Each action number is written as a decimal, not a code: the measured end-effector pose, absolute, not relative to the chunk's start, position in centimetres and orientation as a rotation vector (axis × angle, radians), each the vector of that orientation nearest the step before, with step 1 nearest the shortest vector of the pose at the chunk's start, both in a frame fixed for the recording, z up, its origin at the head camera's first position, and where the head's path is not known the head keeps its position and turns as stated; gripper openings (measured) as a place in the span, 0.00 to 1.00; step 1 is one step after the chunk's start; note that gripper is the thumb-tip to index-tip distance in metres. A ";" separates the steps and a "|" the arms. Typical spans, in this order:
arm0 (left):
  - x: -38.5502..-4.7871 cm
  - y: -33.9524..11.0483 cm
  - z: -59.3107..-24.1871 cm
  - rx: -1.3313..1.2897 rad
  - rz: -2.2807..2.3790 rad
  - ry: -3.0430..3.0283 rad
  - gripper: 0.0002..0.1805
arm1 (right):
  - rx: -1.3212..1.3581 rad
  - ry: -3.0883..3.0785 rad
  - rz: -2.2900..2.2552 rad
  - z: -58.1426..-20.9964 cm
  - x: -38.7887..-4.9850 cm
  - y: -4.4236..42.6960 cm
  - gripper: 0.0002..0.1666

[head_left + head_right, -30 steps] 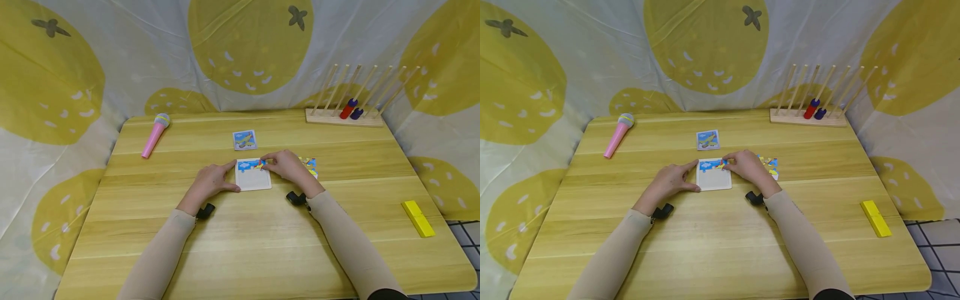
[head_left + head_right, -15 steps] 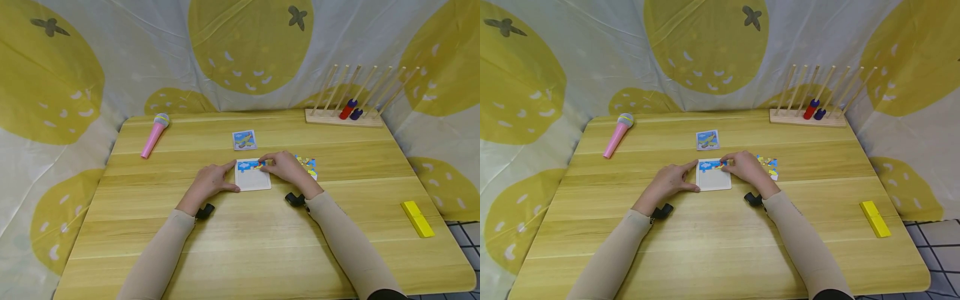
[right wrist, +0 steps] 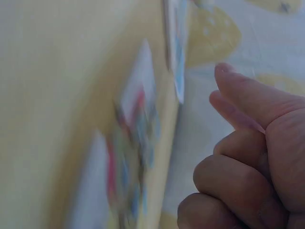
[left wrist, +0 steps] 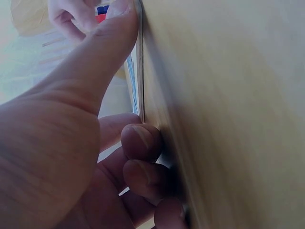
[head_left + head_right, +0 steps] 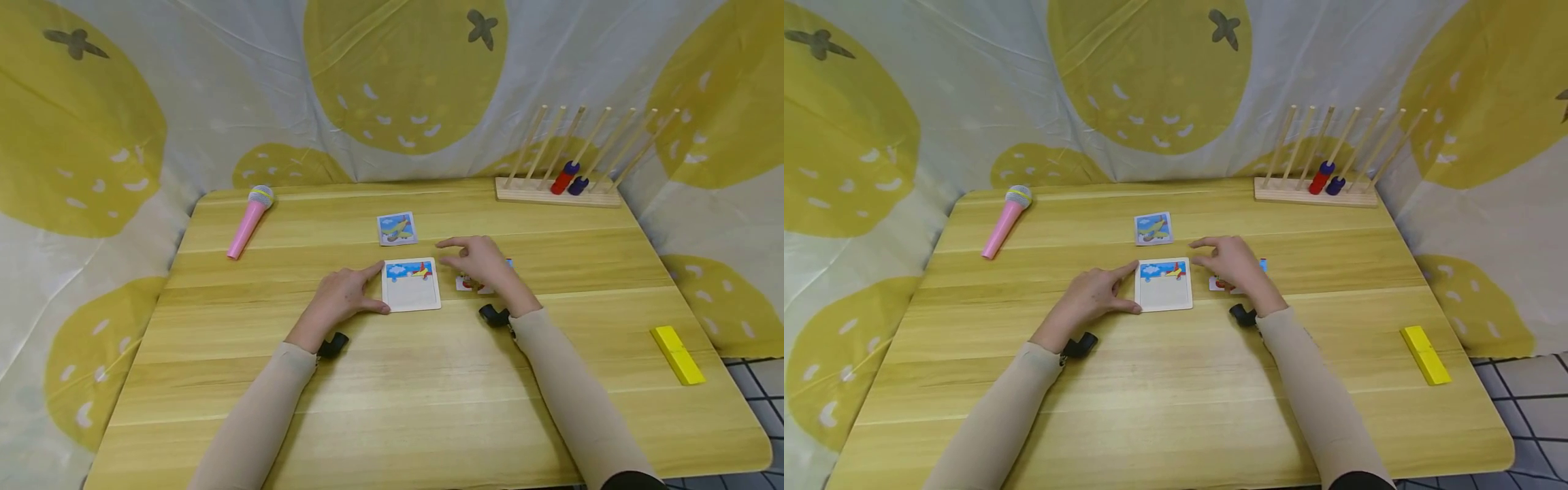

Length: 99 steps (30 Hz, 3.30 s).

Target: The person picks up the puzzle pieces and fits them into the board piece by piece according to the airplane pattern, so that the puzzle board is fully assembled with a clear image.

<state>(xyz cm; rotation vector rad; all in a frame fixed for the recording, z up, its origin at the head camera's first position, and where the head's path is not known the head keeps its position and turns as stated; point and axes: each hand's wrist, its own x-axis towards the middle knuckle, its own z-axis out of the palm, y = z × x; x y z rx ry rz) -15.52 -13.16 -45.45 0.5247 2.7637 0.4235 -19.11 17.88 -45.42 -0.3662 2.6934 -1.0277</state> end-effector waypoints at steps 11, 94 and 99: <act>-15.5 -13.3 -45.2 0.502 0.439 2.748 0.57 | -0.199 2.553 -1.108 -46.4 -19.8 24.8 0.28; -15.5 -13.2 -45.2 0.565 0.382 2.781 0.56 | -0.784 2.844 -0.563 -46.4 -17.0 10.0 0.21; -15.5 -13.2 -45.2 0.559 0.389 2.782 0.56 | -0.801 2.852 -0.580 -46.5 -16.9 9.9 0.17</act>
